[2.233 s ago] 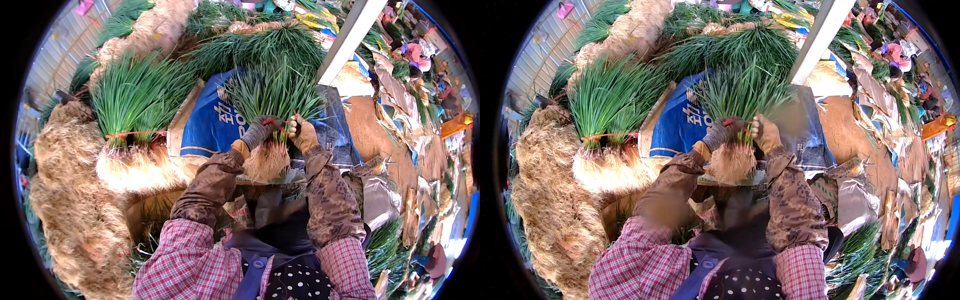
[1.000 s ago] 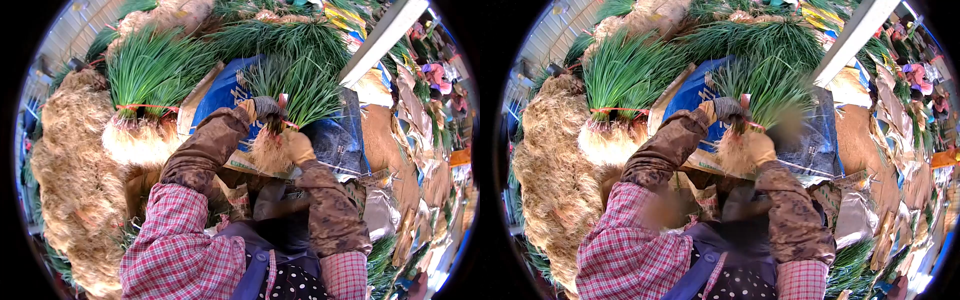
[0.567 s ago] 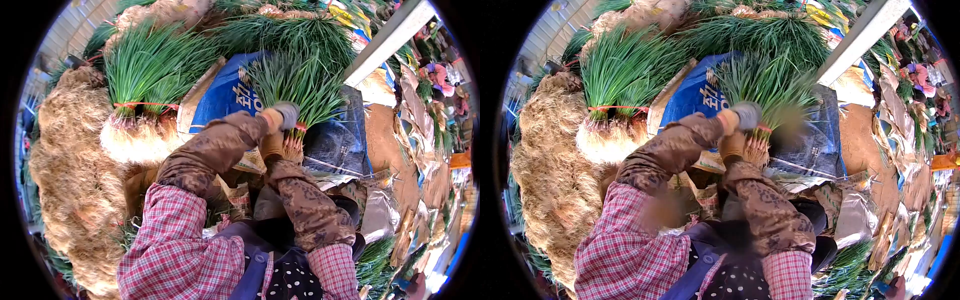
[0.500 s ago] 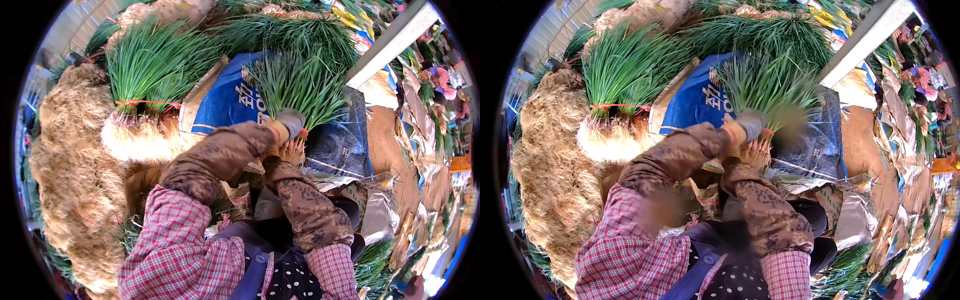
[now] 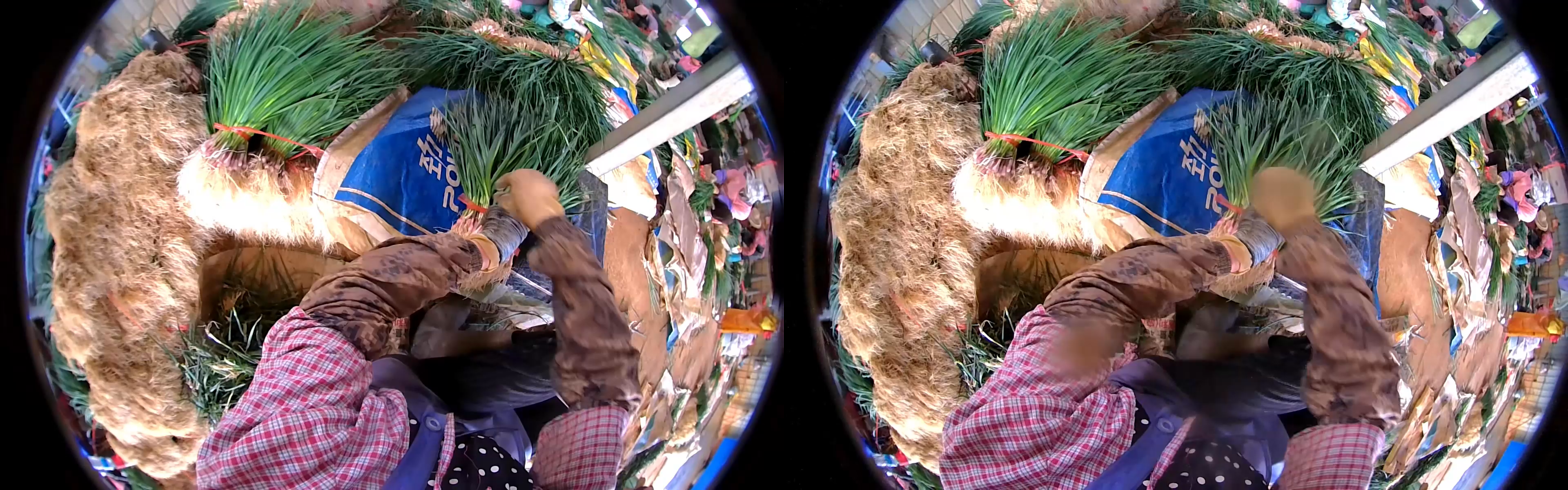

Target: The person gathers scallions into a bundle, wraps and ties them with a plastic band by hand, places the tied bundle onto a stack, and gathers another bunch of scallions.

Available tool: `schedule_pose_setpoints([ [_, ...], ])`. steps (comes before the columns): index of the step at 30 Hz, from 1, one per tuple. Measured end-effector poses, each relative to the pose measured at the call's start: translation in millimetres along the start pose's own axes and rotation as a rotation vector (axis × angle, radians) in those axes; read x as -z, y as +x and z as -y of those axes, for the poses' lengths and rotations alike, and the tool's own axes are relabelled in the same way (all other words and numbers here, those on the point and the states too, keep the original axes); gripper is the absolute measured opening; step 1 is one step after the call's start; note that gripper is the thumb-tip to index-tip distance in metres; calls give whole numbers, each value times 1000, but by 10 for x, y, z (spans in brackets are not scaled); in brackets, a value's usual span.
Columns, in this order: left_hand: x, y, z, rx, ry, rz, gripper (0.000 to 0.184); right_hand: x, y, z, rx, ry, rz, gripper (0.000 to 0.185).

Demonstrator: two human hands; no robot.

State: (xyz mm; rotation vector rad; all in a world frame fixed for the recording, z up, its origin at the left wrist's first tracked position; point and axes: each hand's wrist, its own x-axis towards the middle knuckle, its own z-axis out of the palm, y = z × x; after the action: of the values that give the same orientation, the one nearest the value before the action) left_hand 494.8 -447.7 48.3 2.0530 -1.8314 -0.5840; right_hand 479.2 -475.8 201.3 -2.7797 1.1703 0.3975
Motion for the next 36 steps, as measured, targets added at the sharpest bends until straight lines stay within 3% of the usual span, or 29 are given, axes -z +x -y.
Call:
schedule_pose_setpoints([
  [2, 88, -162, 106, -43, 10, 2, 30, -41, 180, 146, -50, 141, 221, 40],
  [4, 184, -361, 226, -75, 6, 11, 30, -530, 571, 48, -62, 147, 382, 44],
  [6, 219, -455, 272, -97, -8, 11, 30, -476, 571, 119, -28, 277, 490, 35],
  [8, 224, -496, 311, -119, -25, -9, 29, -740, 623, -70, 187, 412, 322, 30],
  [12, 279, -559, 394, -156, -69, -106, 29, -524, 462, -93, -18, 418, 46, 34],
  [13, 298, -583, 411, -179, -82, -146, 29, -477, 376, -191, -19, 483, 12, 38],
  [15, 306, -623, 473, -225, -97, -226, 29, -823, 331, -602, -198, 827, 14, 25],
  [17, 147, -319, 606, -347, -69, -199, 24, -950, 141, -711, -203, 1071, -18, 28],
  [19, 438, -180, 392, -250, -110, 140, 16, -1107, -11, -742, -210, 1080, -116, 29],
  [20, 426, -312, 530, -452, -69, -116, 19, -1315, -16, -839, -144, 1017, -165, 29],
  [21, 386, -328, 605, -455, -334, -318, 12, -1172, -168, -721, 8, 750, -264, 27],
  [22, 478, -389, 555, -136, -1008, -93, 11, -1420, -103, -791, -183, 1051, -205, 23],
  [23, 279, -306, 635, -24, -1278, -76, 15, -1173, -199, -642, -59, 819, -260, 20],
  [25, 287, -305, 599, 238, -1594, -94, 31, -1265, -211, -666, -10, 847, -297, 21],
  [28, 444, -374, 511, 341, -1604, -61, 34, -1242, -363, -604, -29, 612, -454, 25],
  [31, 344, -364, 516, 203, -1625, -133, 45, -1228, -426, -522, 20, 494, -594, 22],
  [36, 317, -441, 517, 73, -1681, -101, 48, -1253, -391, -402, -68, 672, -446, 21],
])
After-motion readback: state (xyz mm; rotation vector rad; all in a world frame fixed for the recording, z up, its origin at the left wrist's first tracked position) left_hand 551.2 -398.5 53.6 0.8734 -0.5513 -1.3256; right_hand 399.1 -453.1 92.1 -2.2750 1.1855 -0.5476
